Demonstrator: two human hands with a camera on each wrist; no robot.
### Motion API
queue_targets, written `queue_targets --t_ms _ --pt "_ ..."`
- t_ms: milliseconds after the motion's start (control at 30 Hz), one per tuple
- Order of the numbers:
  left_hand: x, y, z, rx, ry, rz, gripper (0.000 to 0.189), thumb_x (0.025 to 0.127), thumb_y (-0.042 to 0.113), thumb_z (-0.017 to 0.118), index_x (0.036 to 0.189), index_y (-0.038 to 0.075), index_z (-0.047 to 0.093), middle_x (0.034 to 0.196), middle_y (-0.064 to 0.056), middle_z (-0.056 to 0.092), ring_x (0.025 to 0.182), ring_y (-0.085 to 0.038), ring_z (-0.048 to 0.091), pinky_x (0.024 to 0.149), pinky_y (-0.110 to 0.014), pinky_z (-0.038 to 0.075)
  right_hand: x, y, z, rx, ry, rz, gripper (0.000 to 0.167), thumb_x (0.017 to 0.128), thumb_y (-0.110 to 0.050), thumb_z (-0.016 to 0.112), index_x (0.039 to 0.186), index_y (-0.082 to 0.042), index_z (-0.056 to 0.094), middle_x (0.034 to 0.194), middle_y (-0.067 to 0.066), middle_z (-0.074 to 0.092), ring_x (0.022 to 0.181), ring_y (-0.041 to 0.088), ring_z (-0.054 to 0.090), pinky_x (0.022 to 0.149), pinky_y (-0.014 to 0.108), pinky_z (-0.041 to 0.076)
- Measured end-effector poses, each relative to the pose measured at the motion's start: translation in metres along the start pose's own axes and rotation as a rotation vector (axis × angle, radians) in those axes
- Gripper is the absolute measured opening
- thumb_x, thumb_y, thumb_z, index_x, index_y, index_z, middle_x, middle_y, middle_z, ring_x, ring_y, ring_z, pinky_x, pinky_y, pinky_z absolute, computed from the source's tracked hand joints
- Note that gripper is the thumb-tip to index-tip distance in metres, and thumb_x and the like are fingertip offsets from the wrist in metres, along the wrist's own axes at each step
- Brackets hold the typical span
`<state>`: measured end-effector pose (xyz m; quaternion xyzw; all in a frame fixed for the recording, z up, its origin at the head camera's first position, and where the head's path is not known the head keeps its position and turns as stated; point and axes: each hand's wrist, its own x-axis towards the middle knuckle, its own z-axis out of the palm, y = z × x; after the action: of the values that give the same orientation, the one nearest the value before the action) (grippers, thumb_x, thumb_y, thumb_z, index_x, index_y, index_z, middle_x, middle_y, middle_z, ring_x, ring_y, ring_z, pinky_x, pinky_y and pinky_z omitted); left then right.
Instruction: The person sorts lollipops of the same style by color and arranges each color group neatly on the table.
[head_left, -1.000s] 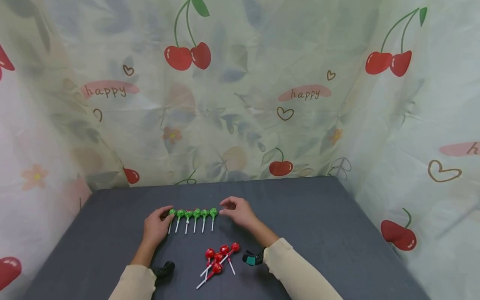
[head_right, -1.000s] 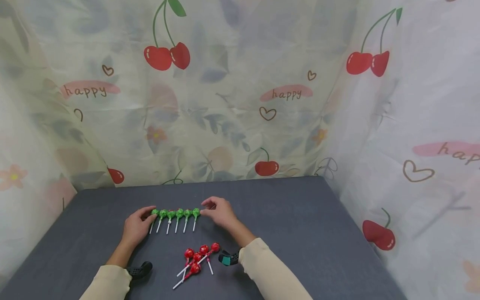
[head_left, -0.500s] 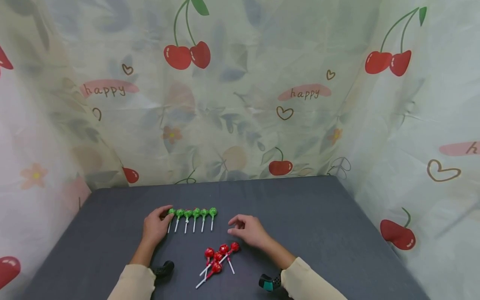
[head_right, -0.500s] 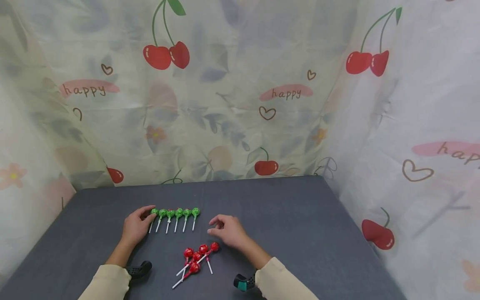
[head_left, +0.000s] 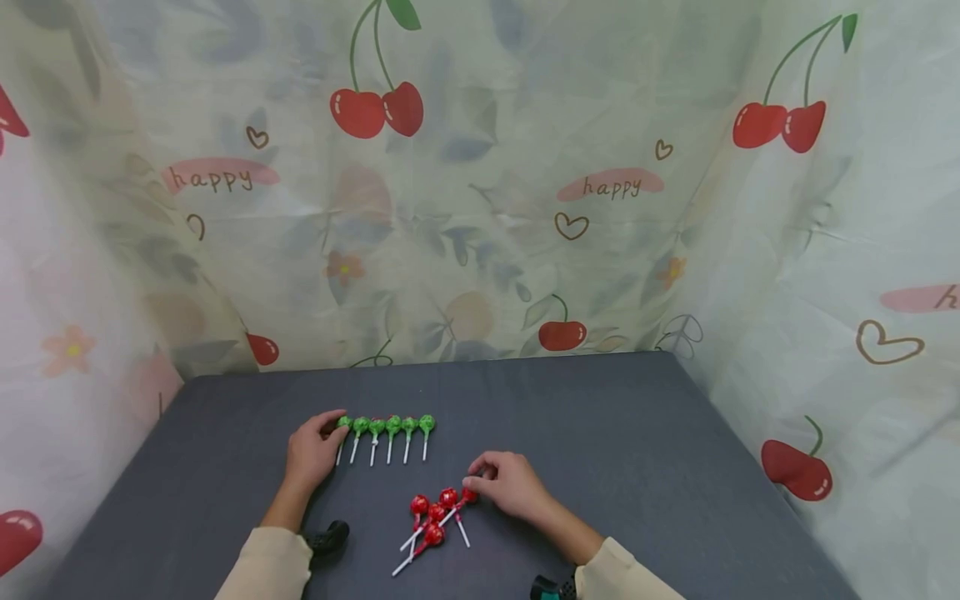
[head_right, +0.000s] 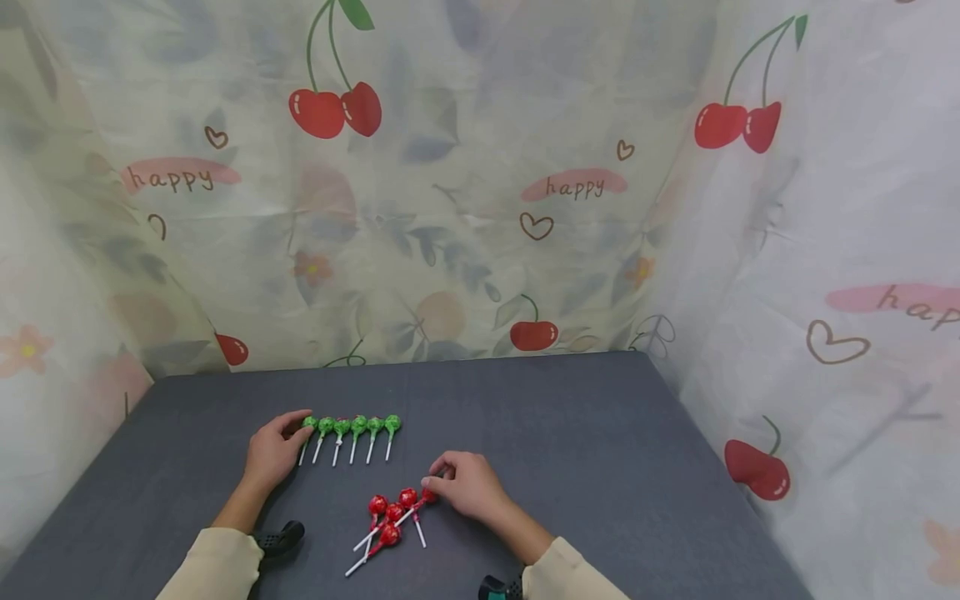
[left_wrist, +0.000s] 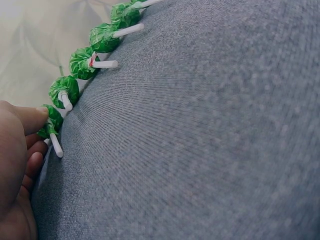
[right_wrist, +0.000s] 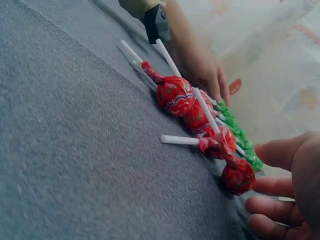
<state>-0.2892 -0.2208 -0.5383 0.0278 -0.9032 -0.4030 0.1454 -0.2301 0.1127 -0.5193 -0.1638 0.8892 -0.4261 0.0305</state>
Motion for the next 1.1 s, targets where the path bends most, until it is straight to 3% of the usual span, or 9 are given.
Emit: queue_targets --t_ms 633,1100 --pt "-0.001 0.002 0.001 -0.010 0.009 -0.005 0.031 0.095 0.015 0.063 0.125 0.006 0.065 0.111 -0.018 0.064 0.099 -0.032 0.059 0.085 -0.049 0.045 -0.005 -0.012 0.007 -0.171 0.009 0.070 0.020 0.081 -0.037 0.077 0.075 -0.021 0.067 0.055 -0.011 0.051 0.047 0.006 0.046 0.045 0.025 0.035" --pt "-0.001 0.001 -0.001 -0.003 -0.012 -0.004 0.032 0.096 0.015 0.063 0.126 0.005 0.064 0.113 -0.019 0.064 0.101 -0.032 0.058 0.086 -0.051 0.044 -0.007 -0.018 0.006 -0.171 -0.002 0.079 0.019 0.080 -0.032 0.078 0.072 -0.020 0.065 0.057 -0.009 0.052 0.050 0.008 0.046 0.048 0.026 0.036"
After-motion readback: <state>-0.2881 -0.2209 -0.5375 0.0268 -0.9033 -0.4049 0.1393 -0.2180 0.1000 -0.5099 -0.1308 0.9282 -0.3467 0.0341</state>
